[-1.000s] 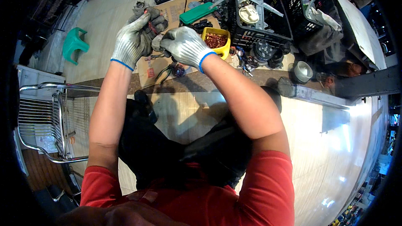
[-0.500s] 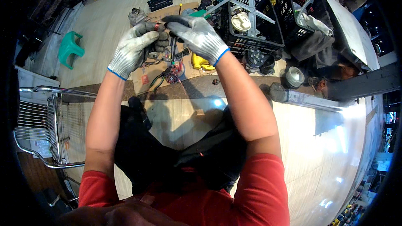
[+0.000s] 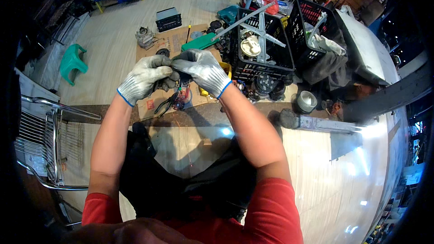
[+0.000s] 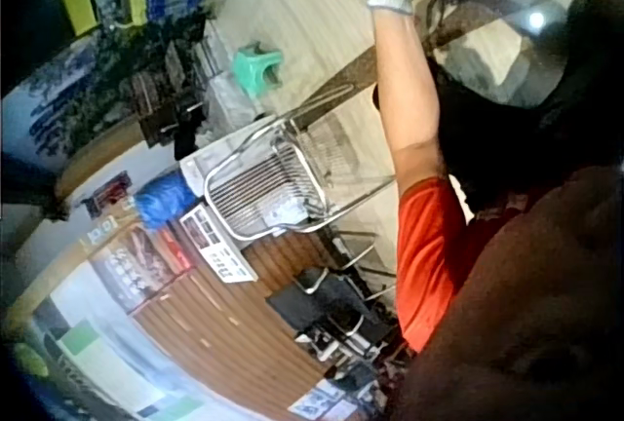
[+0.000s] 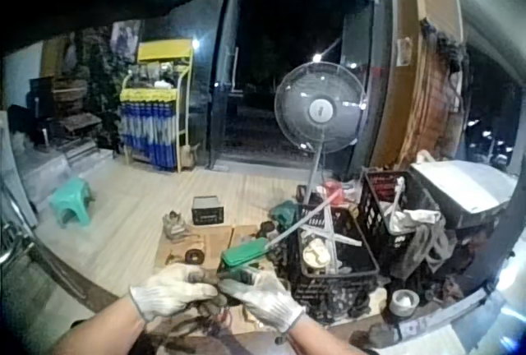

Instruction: The person, wearing gloves, works on a copper motor stator by hand and using pliers, then measures a component with a digital caliper.

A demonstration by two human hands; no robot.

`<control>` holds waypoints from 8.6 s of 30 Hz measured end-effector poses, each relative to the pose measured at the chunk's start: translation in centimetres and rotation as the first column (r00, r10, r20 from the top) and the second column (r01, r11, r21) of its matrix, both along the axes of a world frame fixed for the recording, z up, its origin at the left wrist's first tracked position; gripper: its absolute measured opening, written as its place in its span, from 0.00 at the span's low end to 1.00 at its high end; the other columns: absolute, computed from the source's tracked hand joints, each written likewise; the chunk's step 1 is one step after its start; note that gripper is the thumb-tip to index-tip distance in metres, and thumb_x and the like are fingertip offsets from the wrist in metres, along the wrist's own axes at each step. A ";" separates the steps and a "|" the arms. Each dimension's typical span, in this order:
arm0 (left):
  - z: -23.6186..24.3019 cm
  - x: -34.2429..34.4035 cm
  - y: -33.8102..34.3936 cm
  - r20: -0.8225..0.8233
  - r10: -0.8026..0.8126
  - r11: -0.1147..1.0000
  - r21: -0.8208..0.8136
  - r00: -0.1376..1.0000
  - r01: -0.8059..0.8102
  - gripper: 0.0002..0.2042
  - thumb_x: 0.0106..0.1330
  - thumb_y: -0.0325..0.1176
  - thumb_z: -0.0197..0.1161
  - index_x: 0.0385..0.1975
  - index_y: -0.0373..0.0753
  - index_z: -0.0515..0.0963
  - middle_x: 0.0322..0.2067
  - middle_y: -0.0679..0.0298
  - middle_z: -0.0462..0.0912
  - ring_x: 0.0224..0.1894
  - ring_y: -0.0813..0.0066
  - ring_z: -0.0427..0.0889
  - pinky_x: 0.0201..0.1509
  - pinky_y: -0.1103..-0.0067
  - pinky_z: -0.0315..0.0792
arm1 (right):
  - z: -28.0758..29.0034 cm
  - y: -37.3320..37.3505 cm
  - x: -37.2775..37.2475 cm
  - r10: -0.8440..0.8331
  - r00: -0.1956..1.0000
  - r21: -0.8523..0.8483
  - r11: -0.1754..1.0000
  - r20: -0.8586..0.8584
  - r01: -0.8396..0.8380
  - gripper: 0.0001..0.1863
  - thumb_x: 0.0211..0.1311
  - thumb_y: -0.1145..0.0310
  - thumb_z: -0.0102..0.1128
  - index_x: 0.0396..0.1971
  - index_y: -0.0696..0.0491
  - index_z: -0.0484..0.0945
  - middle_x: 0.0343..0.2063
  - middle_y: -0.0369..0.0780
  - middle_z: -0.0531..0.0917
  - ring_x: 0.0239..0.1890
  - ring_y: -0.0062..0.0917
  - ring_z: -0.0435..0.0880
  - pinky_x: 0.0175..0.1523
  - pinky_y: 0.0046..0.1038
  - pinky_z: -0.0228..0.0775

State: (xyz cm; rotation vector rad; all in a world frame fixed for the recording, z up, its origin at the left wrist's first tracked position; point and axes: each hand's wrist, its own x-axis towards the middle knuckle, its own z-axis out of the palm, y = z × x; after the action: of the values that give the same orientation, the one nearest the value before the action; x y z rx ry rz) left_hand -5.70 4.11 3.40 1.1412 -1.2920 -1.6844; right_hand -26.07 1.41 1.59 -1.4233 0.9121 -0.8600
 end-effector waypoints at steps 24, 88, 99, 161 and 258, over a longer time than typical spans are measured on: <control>-4.7 2.1 -4.7 -0.446 0.441 0.887 0.086 0.779 -0.454 0.13 0.74 0.30 0.52 0.52 0.29 0.71 0.43 0.47 0.83 0.39 0.58 0.86 0.45 0.64 0.83 | -2.9 -1.5 1.6 -0.004 0.995 0.099 0.995 -0.104 0.015 0.24 0.66 0.53 0.58 0.48 0.60 0.80 0.35 0.41 0.83 0.32 0.22 0.80 0.38 0.23 0.73; -2.9 4.1 -4.2 -0.505 0.321 0.890 -0.129 0.802 -0.437 0.08 0.72 0.28 0.52 0.41 0.32 0.76 0.34 0.55 0.83 0.34 0.60 0.84 0.43 0.66 0.81 | -6.1 -0.7 2.2 0.217 0.976 0.242 0.946 0.014 -0.214 0.16 0.68 0.76 0.53 0.50 0.47 0.83 0.37 0.39 0.87 0.33 0.18 0.86 0.38 0.22 0.80; -3.4 3.7 -3.7 -0.361 0.408 0.880 -0.089 0.838 -0.467 0.07 0.72 0.30 0.53 0.43 0.34 0.75 0.33 0.57 0.83 0.32 0.66 0.83 0.37 0.71 0.79 | -5.5 -0.9 2.2 0.255 0.966 0.160 0.953 0.038 -0.258 0.13 0.67 0.66 0.60 0.46 0.56 0.84 0.35 0.37 0.87 0.33 0.17 0.83 0.40 0.20 0.77; -1.3 -1.0 -0.4 0.199 0.262 0.943 -0.260 0.944 -0.207 0.12 0.69 0.30 0.61 0.46 0.29 0.77 0.31 0.62 0.84 0.29 0.81 0.80 0.33 0.83 0.76 | -2.6 -0.4 2.3 -0.278 0.954 -0.506 0.843 -0.116 0.184 0.16 0.63 0.61 0.59 0.39 0.58 0.84 0.38 0.50 0.85 0.41 0.44 0.84 0.47 0.36 0.74; -4.9 -2.4 1.0 0.486 0.274 0.550 -0.787 0.830 0.280 0.11 0.72 0.32 0.52 0.45 0.34 0.78 0.38 0.48 0.81 0.40 0.49 0.82 0.47 0.63 0.76 | -2.2 -1.4 1.1 -0.136 0.922 0.168 0.983 0.362 0.079 0.14 0.73 0.65 0.54 0.47 0.60 0.78 0.38 0.40 0.84 0.38 0.23 0.82 0.45 0.25 0.75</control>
State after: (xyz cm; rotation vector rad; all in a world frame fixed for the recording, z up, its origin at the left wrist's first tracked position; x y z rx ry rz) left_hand -8.12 5.16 -1.52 0.9980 -2.1415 -0.4542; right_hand -24.98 0.02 -0.59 -1.0390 0.7502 -1.0779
